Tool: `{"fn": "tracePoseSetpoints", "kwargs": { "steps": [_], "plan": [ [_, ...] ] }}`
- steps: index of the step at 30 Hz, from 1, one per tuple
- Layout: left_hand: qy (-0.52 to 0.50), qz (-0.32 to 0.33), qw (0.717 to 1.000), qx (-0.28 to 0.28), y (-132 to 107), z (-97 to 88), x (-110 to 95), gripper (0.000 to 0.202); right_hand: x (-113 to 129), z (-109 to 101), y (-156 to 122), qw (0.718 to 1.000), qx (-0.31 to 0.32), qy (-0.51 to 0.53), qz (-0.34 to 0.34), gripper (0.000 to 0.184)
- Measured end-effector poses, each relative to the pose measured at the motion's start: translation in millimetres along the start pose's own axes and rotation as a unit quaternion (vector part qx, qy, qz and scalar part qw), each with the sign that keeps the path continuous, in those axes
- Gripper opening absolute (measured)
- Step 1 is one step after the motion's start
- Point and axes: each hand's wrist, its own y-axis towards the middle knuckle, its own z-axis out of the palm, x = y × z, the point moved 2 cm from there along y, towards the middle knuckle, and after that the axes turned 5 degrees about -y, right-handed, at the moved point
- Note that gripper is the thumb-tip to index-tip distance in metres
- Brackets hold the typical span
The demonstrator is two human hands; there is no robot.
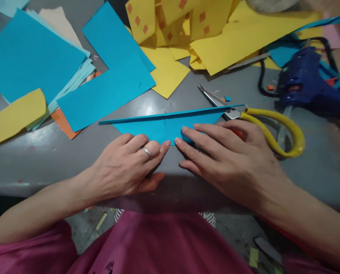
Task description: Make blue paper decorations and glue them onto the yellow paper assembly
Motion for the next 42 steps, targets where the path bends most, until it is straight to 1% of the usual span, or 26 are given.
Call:
{"fn": "tracePoseSetpoints", "kwargs": {
  "steps": [3,5,7,10,12,16,19,22,24,26,29,32,34,36,39,40,42],
  "plan": [
    [-0.008,-0.011,1.000,-0.002,0,-0.4,-2,0.046,-4,-8,-10,0.999,0.022,-0.035,-0.010,0.041],
    [-0.007,-0.012,1.000,0.007,-1,0.0,-3,0.047,-8,-13,-17,0.998,0.038,-0.049,-0.017,0.044],
    [-0.006,-0.012,1.000,0.008,-1,0.5,-4,0.049,-11,-18,-22,0.998,0.051,-0.047,-0.008,0.045],
    [0.005,-0.015,1.000,0.006,-2,2.2,-5,0.052,-6,-20,-20,0.999,0.030,-0.019,0.013,0.051],
    [0.016,-0.019,1.000,0.003,-2,3.6,-6,0.053,1,-16,-12,1.000,0.020,-0.005,0.017,0.058],
    [0.016,-0.046,0.999,-0.008,-6,3.4,-8,0.058,11,2,5,0.997,0.054,0.040,0.023,0.068],
    [-0.007,-0.055,0.998,0.004,-11,1.9,-10,0.065,12,11,10,0.995,0.061,0.069,0.026,0.072],
    [-0.016,-0.071,0.997,0.006,-16,3.3,-14,0.077,11,12,8,0.997,0.051,0.059,0.015,0.074],
    [-0.008,-0.095,0.995,-0.010,-19,6.2,-16,0.083,12,10,8,0.998,0.049,0.045,0.007,0.074],
    [0.000,-0.118,0.992,-0.031,-24,8.7,-19,0.084,13,7,8,0.998,0.049,0.027,0.003,0.072],
    [0.015,-0.137,0.989,-0.046,-34,7.9,-19,0.078,14,4,10,0.999,0.053,-0.003,-0.011,0.071],
    [0.037,-0.145,0.988,-0.040,-46,2.3,-16,0.071,14,3,12,0.998,0.049,-0.018,-0.022,0.071],
    [0.037,-0.155,0.987,-0.034,-51,-1.0,-12,0.067,14,5,12,0.999,0.046,-0.013,-0.016,0.070],
    [0.023,-0.174,0.984,-0.040,-52,-2.4,-6,0.055,13,9,12,0.999,0.041,0.002,-0.003,0.069],
    [0.005,-0.212,0.973,-0.087,-42,-2.1,5,0.035,13,14,13,0.999,0.039,0.035,0.014,0.067],
    [0.005,-0.219,0.970,-0.109,-36,-1.6,9,0.033,13,15,14,0.998,0.041,0.046,0.016,0.066],
    [-0.001,-0.222,0.967,-0.126,-20,0.3,16,0.039,11,13,15,0.996,0.045,0.071,0.017,0.065]
  ]
}}
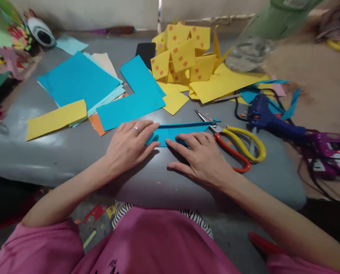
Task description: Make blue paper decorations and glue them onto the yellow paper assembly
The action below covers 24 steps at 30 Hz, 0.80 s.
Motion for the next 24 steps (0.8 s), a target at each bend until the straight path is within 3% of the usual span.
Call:
{"fn": "tracePoseSetpoints", "kwargs": {
  "steps": [3,7,11,16,18,20,22,24],
  "plan": [
    [0.000,-0.009,0.999,0.030,23,9.1,-3,0.042,-7,-10,1,0.999,-0.025,0.042,0.014,0.056],
    [-0.017,-0.025,0.993,0.112,44,14.4,-1,0.042,-27,-24,4,0.995,-0.074,0.023,0.055,0.030],
    [-0.070,-0.053,0.981,0.175,63,14.4,8,0.035,-39,-23,16,0.996,-0.039,0.050,0.067,0.024],
    [-0.150,-0.084,0.955,0.243,78,12.1,18,0.019,-33,-8,27,0.996,-0.006,0.080,0.042,0.017],
    [-0.179,-0.097,0.944,0.259,78,9.4,21,0.015,-33,-5,25,0.994,-0.036,0.091,0.053,0.019],
    [-0.252,-0.124,0.931,0.233,77,5.8,25,0.015,-36,-8,20,0.987,-0.098,0.100,0.083,0.021],
    [-0.379,-0.179,0.891,0.173,74,3.8,27,0.020,-41,-15,15,0.968,-0.167,0.124,0.141,0.024],
    [-0.530,-0.244,0.805,0.107,72,5.2,26,0.029,-45,-21,14,0.938,-0.190,0.196,0.215,0.030]
  ]
}}
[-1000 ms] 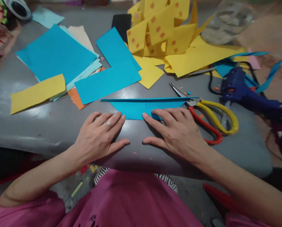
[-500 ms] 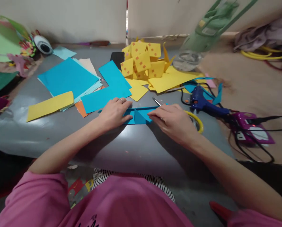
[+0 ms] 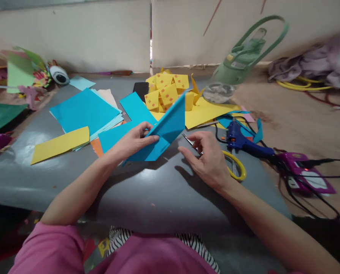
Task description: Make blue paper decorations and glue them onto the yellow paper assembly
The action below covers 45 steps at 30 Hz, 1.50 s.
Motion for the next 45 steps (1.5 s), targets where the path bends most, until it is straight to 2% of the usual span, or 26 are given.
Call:
{"fn": "tracePoseSetpoints", "kwargs": {
  "steps": [2,5,7,10,13,18,20,24,25,27,30,35,39,42,45],
  "plan": [
    [-0.166,-0.020,0.986,-0.015,-1,7.2,2,0.036,1,-1,3,0.989,0.057,0.101,0.092,0.036],
    [-0.277,-0.043,0.960,-0.003,-4,23.0,3,0.040,5,3,6,0.938,0.150,0.259,0.175,0.045],
    [-0.296,-0.053,0.954,0.021,-7,32.1,2,0.041,7,6,7,0.912,0.152,0.324,0.200,0.042],
    [-0.291,-0.053,0.953,0.063,-12,40.0,2,0.041,6,8,6,0.892,0.140,0.369,0.222,0.030],
    [-0.270,-0.052,0.958,0.081,-16,42.1,3,0.038,6,8,5,0.890,0.136,0.373,0.226,0.025],
    [-0.248,-0.057,0.965,0.056,-15,40.5,7,0.038,8,8,1,0.885,0.163,0.383,0.208,0.026],
    [-0.268,-0.064,0.960,0.048,-14,39.2,7,0.038,6,7,-1,0.897,0.135,0.371,0.199,0.027],
    [-0.318,-0.085,0.944,0.018,-12,35.6,4,0.039,4,-3,-6,0.955,-0.010,0.269,0.123,0.022],
    [-0.320,-0.081,0.944,0.004,-12,34.7,3,0.038,4,-5,-7,0.964,-0.023,0.244,0.103,0.021],
    [-0.319,-0.064,0.946,-0.015,-12,34.1,2,0.035,7,-6,-8,0.973,0.008,0.214,0.082,0.017],
    [-0.329,-0.058,0.943,-0.005,-12,37.2,4,0.037,10,-2,-8,0.975,0.080,0.187,0.086,0.015],
    [-0.328,-0.066,0.942,0.027,-11,43.0,10,0.045,12,1,-8,0.975,0.063,0.185,0.105,0.012],
    [-0.322,-0.076,0.943,0.027,-12,44.7,10,0.045,14,1,-9,0.981,0.046,0.165,0.086,0.006],
    [-0.313,-0.098,0.944,0.048,-13,45.9,9,0.035,15,-1,-8,0.984,0.032,0.163,0.071,0.002],
    [-0.295,-0.116,0.947,0.053,-13,45.8,9,0.023,18,-3,-8,0.984,0.032,0.168,0.045,0.007]
  ]
}}
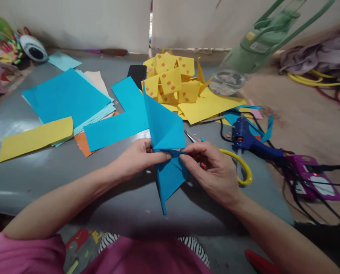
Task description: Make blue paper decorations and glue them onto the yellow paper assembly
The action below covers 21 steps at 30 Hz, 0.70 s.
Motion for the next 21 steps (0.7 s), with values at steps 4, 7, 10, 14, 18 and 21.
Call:
{"fn": "tracePoseSetpoints", "kwargs": {
  "steps": [4,7,10,14,18,21],
  "plan": [
    [-0.010,-0.004,1.000,-0.015,0.0,-0.8,-1.6,0.017,4.6,-2.7,0.2,0.998,0.009,-0.029,-0.060,0.013],
    [-0.011,-0.005,1.000,-0.016,-0.4,-1.6,-2.2,0.016,5.5,-3.9,-0.7,0.994,0.023,-0.059,-0.090,0.013],
    [-0.007,-0.023,1.000,-0.011,-1.3,-3.0,-1.0,0.019,4.1,-4.0,-1.4,0.990,0.042,-0.070,-0.113,0.013],
    [0.011,-0.017,1.000,0.001,-1.5,-4.7,0.0,0.016,2.0,-4.5,-1.2,0.985,0.046,-0.080,-0.142,0.015],
    [0.022,-0.013,1.000,0.004,-0.5,-5.6,0.6,0.012,2.9,-4.0,-1.1,0.985,0.042,-0.079,-0.145,0.013],
    [0.007,-0.010,1.000,0.029,-0.6,-4.5,-0.1,0.014,3.7,-2.6,-1.0,0.991,0.035,-0.078,-0.101,0.010]
  ]
}}
